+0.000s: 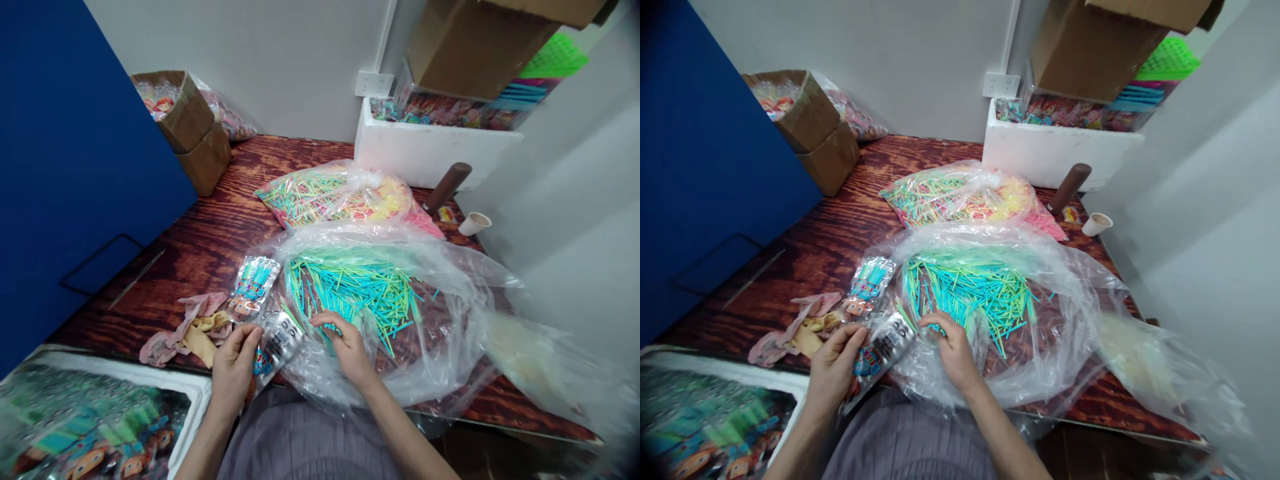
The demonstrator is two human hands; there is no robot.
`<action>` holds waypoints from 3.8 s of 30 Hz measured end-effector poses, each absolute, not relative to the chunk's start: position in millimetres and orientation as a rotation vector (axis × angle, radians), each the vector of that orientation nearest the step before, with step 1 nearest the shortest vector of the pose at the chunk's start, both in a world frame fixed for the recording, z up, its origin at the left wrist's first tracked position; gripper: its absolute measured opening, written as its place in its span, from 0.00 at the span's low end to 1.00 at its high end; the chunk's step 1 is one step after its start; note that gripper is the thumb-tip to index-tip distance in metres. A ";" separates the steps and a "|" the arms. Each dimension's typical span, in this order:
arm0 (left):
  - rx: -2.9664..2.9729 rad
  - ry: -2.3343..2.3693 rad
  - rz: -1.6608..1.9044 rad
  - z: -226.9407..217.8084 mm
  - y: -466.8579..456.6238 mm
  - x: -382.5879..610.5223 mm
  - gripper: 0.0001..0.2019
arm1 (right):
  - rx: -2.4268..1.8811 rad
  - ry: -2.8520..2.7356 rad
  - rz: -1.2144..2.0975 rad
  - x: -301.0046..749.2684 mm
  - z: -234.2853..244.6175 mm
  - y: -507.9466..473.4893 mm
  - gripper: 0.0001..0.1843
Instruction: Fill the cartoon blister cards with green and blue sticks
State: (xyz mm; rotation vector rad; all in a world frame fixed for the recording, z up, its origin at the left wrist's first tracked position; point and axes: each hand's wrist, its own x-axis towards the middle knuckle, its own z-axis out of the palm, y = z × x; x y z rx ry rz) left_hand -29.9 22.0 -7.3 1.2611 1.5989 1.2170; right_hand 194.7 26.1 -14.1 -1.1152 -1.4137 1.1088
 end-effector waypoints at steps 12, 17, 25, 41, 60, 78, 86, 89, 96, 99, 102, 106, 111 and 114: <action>1.507 1.488 1.136 0.5 22.4 -22.2 0.12 | -1.181 -1.385 1.134 193.1 -10.7 23.3 0.13; 1.572 1.426 1.126 5.7 24.5 -12.7 0.11 | -1.226 -1.319 1.193 193.5 -7.3 25.4 0.10; 1.551 1.285 1.086 9.0 24.3 8.1 0.10 | -0.729 -0.487 1.511 188.6 38.8 59.6 0.08; 1.404 1.248 1.146 5.7 21.1 22.2 0.08 | -0.997 -0.782 1.683 175.6 60.6 38.7 0.08; 0.880 1.131 1.238 12.3 26.3 35.5 0.09 | -1.228 -1.597 0.845 179.0 67.8 14.8 0.11; 0.801 1.121 1.235 7.6 17.4 30.7 0.10 | -1.341 -1.689 0.739 173.5 68.5 7.0 0.08; 0.959 1.215 1.232 24.4 39.1 7.9 0.11 | -1.271 -1.340 1.142 178.7 63.5 6.2 0.13; 1.129 1.324 1.281 32.8 74.4 -18.9 0.12 | -1.327 -1.248 1.158 184.8 51.7 8.3 0.12; 1.735 1.892 1.125 -4.6 148.5 -45.1 0.11 | -1.584 -1.676 0.670 207.2 10.0 35.3 0.12; 1.799 1.953 1.060 -18.1 151.8 -43.8 0.09 | -1.786 -1.823 0.326 221.6 2.7 55.9 0.13; 1.916 2.044 0.953 -18.2 145.7 -44.4 0.13 | -1.997 -1.913 0.027 233.2 5.2 79.7 0.11; 2.068 2.109 0.895 -8.6 134.8 -46.6 0.15 | -2.185 -2.036 -0.119 236.0 9.5 106.2 0.14; 2.192 2.077 0.933 -2.3 119.8 -40.3 0.15 | -2.202 -2.238 -0.116 222.3 6.4 123.7 0.16; 2.237 2.001 0.925 -2.4 112.6 -34.1 0.15 | -2.203 -2.314 -0.101 215.1 5.9 130.3 0.15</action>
